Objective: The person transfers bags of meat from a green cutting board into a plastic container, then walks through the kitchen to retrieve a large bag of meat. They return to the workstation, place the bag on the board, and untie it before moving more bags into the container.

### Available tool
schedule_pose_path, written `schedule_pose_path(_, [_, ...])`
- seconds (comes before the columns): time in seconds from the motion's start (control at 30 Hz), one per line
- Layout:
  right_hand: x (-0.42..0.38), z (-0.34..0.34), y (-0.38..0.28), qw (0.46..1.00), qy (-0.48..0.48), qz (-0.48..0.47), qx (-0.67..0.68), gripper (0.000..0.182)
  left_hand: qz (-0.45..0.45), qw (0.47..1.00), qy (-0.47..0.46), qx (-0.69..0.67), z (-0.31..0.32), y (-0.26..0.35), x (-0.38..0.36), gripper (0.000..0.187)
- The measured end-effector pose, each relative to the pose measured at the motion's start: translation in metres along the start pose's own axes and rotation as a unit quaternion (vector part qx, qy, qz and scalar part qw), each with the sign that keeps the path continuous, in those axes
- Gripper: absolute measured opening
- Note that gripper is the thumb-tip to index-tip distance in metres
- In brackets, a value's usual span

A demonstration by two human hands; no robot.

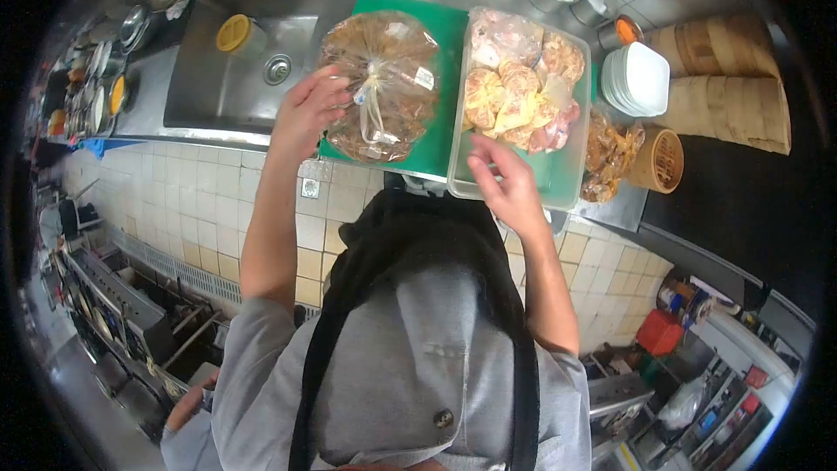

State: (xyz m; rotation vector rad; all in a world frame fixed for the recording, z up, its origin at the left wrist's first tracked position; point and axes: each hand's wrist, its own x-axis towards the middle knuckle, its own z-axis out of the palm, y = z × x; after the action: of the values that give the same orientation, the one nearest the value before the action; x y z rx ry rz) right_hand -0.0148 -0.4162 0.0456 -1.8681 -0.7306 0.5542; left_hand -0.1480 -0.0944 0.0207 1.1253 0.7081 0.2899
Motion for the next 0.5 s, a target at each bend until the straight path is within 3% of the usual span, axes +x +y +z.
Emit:
schedule_pose_path(0.1, [0.02, 0.026, -0.027, 0.998, -0.04, 0.005, -0.05, 0.035, 0.016, 0.997, 0.038, 0.071, -0.019, -0.012, 0.006, 0.037])
schedule_pose_path(0.23, [0.046, 0.058, -0.035, 0.995, -0.065, 0.014, -0.076, 0.038, -0.016, 0.997, -0.019, 0.079, 0.007, -0.008, 0.003, 0.041])
schedule_pose_path(0.3, [0.057, 0.074, -0.029, 0.996, -0.068, 0.047, -0.035, 0.039, 0.063, 0.972, -0.112, 0.195, 0.017, -0.015, 0.012, 0.034])
schedule_pose_path(0.37, [0.067, 0.086, -0.028, 0.996, -0.07, 0.041, -0.034, 0.042, 0.092, 0.966, -0.086, 0.224, 0.021, -0.016, 0.013, 0.027])
schedule_pose_path(0.43, [0.076, 0.097, -0.037, 0.986, -0.11, 0.118, 0.042, 0.045, 0.108, 0.948, -0.064, 0.294, 0.021, -0.01, 0.007, 0.022])
schedule_pose_path(0.5, [0.083, 0.11, -0.038, 0.979, -0.117, 0.116, 0.118, 0.047, 0.121, 0.956, -0.09, 0.253, 0.02, -0.01, -0.001, 0.021])
